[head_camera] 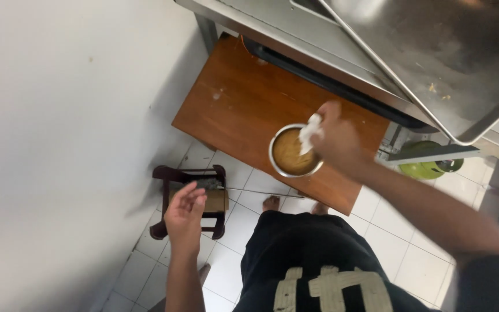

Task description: Washing fish in a sink, cutting fish into sections on a metal tray using a knife and cleaver, and checking on cakes in an oven.

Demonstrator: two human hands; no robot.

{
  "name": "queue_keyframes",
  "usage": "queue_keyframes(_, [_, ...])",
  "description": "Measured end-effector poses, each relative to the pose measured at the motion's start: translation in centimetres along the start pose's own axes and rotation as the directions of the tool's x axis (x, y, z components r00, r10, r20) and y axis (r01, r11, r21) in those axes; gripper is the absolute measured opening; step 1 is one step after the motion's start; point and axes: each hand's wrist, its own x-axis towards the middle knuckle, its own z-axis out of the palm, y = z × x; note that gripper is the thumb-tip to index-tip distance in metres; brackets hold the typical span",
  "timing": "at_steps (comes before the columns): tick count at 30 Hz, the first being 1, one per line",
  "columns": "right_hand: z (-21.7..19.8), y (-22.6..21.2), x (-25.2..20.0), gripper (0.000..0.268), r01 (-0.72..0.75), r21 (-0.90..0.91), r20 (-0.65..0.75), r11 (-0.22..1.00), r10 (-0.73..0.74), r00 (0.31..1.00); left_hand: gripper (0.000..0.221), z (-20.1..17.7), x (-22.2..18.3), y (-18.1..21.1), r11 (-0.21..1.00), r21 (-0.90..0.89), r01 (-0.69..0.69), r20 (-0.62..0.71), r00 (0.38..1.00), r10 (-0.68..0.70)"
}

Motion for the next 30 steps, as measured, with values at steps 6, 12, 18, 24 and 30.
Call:
queue_keyframes(6, [16.7, 6.8, 8.6, 0.034, -0.105, 0.088, -0.018, 0.991, 0.107, 0.994, 0.04, 0.0, -1.7, 4.1, 0.909, 0.185, 0.374, -0.17, 0.923, -0.346])
queue_keyframes(12, [19.8, 14.3, 9.7, 0.033, -0.347, 0.451, -0.015, 0.822, 0.396, 0.918, 0.038, -0.8, -1.1, 1.4, 0.911, 0.182, 0.37, -0.154, 0.926, -0.345])
queue_keyframes(18, [19.7, 20.7, 8.3, 0.023, -0.526, 0.718, 0.0, 0.456, 0.756, 0.655, 0.04, 2.4, 1.2, 3.9, 0.918, 0.194, 0.345, -0.079, 0.938, -0.336])
queue_keyframes(24, [8.6, 16.4, -5.2, 0.029, 0.335, 0.052, -0.693, 0.941, -0.207, 0.691, 0.043, 4.1, 3.6, 3.8, 0.965, 0.145, 0.217, 0.044, 0.973, -0.226])
queue_keyframes(30, [-12.3, 3.9, -3.2, 0.049, -0.277, 0.391, -0.227, 0.878, 0.383, 0.895, 0.042, 5.9, 4.6, 3.5, 0.972, 0.155, 0.175, 0.126, 0.973, -0.196])
